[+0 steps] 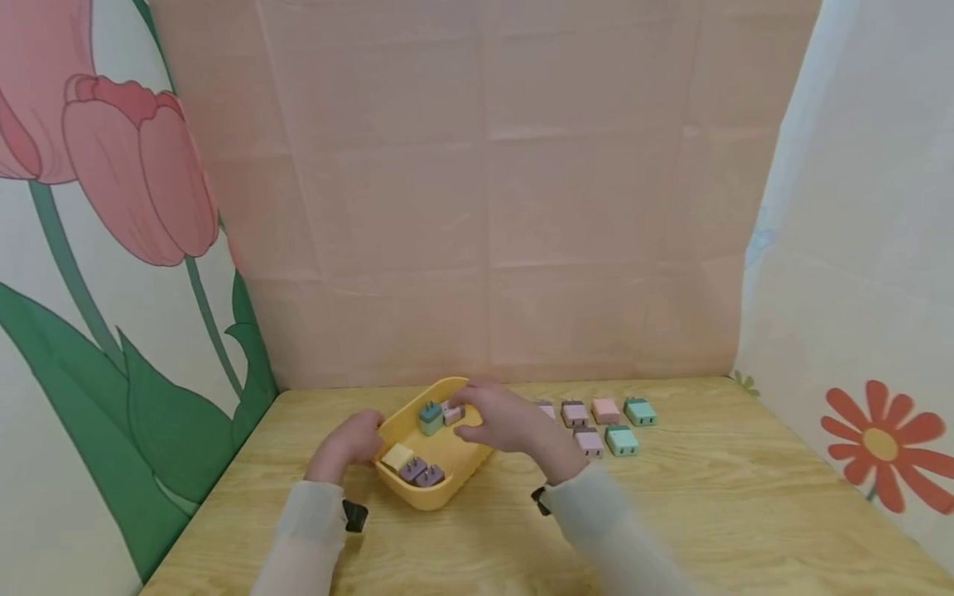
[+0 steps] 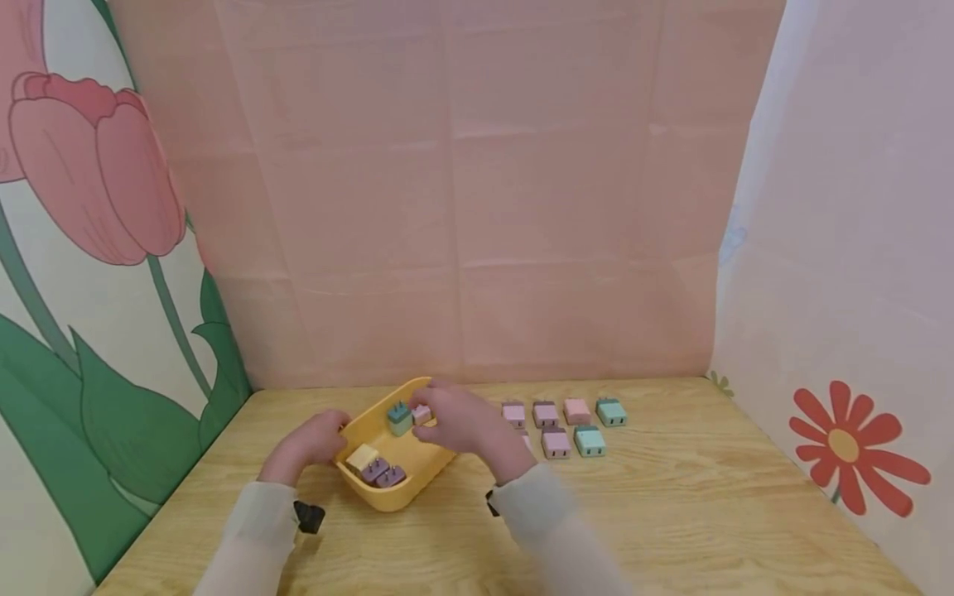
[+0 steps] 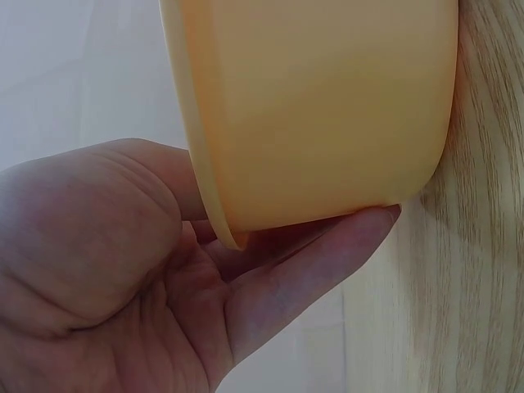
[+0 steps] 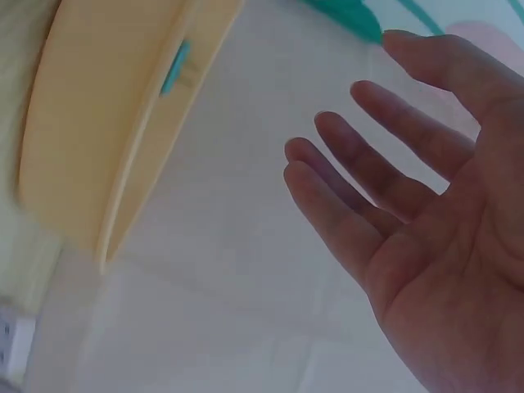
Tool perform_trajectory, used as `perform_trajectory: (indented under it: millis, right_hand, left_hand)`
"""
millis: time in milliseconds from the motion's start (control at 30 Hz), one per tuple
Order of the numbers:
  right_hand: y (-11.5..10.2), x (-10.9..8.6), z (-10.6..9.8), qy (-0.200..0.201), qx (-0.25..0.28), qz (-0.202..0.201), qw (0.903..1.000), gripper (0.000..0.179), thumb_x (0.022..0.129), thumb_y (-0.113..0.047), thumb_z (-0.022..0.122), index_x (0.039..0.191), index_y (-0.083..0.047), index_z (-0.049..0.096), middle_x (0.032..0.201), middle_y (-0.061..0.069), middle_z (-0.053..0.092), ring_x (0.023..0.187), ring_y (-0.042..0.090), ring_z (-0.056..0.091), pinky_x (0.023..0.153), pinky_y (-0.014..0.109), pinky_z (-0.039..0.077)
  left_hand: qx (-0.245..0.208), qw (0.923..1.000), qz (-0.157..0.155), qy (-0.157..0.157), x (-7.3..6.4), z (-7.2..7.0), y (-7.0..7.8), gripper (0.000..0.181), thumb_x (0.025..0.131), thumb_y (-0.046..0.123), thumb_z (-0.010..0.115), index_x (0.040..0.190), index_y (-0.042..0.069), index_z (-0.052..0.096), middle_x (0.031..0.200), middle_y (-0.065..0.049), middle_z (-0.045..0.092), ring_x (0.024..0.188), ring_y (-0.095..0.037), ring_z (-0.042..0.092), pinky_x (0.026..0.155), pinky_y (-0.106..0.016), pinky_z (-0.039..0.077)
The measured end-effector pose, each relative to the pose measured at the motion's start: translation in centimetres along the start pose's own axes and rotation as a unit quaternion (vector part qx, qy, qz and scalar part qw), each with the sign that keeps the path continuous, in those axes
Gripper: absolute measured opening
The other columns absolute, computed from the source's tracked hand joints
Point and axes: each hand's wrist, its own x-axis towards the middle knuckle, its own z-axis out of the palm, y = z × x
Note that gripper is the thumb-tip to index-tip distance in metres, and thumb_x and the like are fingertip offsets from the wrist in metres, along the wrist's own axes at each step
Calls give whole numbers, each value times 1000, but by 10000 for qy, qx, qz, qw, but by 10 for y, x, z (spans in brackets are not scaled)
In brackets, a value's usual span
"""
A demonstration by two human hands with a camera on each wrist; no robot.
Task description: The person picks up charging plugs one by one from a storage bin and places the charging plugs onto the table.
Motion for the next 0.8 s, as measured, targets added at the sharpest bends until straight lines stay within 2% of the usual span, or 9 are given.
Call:
perform_trajectory:
  millis: [133, 267, 367, 467, 600, 800]
  right_hand:
    - [-24, 17, 20, -154, -27, -265, 9995, 35, 102, -22, 74, 133, -7, 72, 135, 9, 72, 123, 27, 70, 106, 45, 59]
    - [-40, 28, 36, -350, -306, -181, 9988, 36, 102, -28, 76, 134, -13, 73, 137, 4, 72, 124, 22, 68, 108, 40, 58]
    - [-47, 32, 46, -563, -342, -106, 9978, 37, 101, -31, 76, 135, -15, 73, 137, 3, 71, 119, 17, 68, 103, 34, 58]
    - [-50, 34, 54, -754, -294, -151, 9966, 35, 102, -30, 75, 133, -13, 73, 133, 4, 71, 105, 10, 67, 93, 26, 59]
    - [-50, 35, 60, -890, -289, -261, 9953, 27, 103, -27, 74, 125, -12, 76, 120, 3, 72, 90, 4, 59, 84, 21, 56]
    - [-47, 35, 64, -961, -267, -245, 9947, 11, 102, -25, 75, 103, -14, 75, 89, -9, 64, 73, 2, 51, 68, 18, 46]
  left_hand:
    - [-101, 9999, -4, -4, 0, 0, -2, 30, 92, -5, 59, 120, -8, 69, 104, -15, 75, 87, -21, 70, 73, -36, 65]
    - [-267, 9996, -29, -38, 1, -1, -5, 29, 91, -6, 59, 118, -6, 69, 101, -12, 74, 85, -20, 69, 72, -35, 64]
    - [-358, 9993, -75, -93, 1, -2, -4, 30, 92, -6, 58, 120, -5, 68, 102, -12, 73, 85, -20, 68, 73, -35, 64]
    - [-352, 9993, -87, -90, 1, -3, -3, 31, 91, -7, 57, 119, -5, 68, 102, -12, 72, 85, -20, 68, 72, -35, 64]
    - [-254, 9997, -15, -34, -1, -3, -2, 31, 88, -9, 56, 116, -6, 69, 100, -12, 72, 84, -20, 67, 69, -35, 65]
    - [-155, 9999, 7, 10, -3, -3, 0, 29, 88, -8, 58, 115, -6, 69, 98, -12, 71, 83, -21, 67, 68, -33, 63]
